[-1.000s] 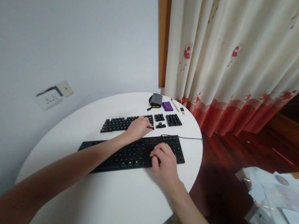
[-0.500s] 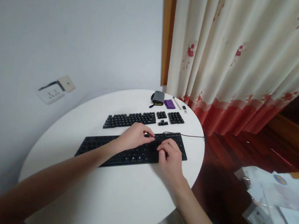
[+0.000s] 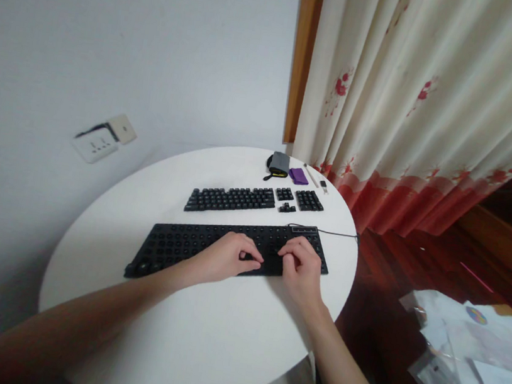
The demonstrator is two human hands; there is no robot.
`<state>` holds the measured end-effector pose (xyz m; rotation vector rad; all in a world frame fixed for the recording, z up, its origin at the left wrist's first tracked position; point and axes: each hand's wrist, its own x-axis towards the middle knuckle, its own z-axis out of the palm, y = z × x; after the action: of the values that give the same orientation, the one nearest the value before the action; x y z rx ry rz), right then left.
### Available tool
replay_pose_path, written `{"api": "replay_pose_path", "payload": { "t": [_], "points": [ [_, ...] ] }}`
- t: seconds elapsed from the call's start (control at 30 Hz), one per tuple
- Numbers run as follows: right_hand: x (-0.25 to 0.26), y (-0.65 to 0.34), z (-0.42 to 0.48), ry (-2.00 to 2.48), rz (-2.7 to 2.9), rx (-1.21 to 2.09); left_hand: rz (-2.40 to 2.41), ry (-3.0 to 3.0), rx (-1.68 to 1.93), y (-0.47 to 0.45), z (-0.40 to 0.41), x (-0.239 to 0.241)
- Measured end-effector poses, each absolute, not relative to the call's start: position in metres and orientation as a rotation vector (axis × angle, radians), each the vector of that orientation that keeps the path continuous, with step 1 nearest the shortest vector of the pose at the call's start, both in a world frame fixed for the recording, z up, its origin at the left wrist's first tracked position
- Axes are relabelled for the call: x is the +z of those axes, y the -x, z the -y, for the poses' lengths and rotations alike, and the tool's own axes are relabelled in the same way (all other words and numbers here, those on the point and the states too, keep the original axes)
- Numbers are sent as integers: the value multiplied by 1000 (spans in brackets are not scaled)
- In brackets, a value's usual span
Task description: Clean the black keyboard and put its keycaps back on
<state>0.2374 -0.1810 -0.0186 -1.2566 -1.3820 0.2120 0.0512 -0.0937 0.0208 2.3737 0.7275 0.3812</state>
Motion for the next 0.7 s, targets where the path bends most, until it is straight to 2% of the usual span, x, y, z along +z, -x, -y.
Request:
{"api": "replay_pose_path", "payload": {
  "t": [0.37,0.7],
  "points": [
    [-19,-236,183,1298,1421,232,-736,-2572,504,-46,108,9],
    [-20,-230,185,1253,1697,320,-800,-2548,504,-47,112,12]
  ]
}}
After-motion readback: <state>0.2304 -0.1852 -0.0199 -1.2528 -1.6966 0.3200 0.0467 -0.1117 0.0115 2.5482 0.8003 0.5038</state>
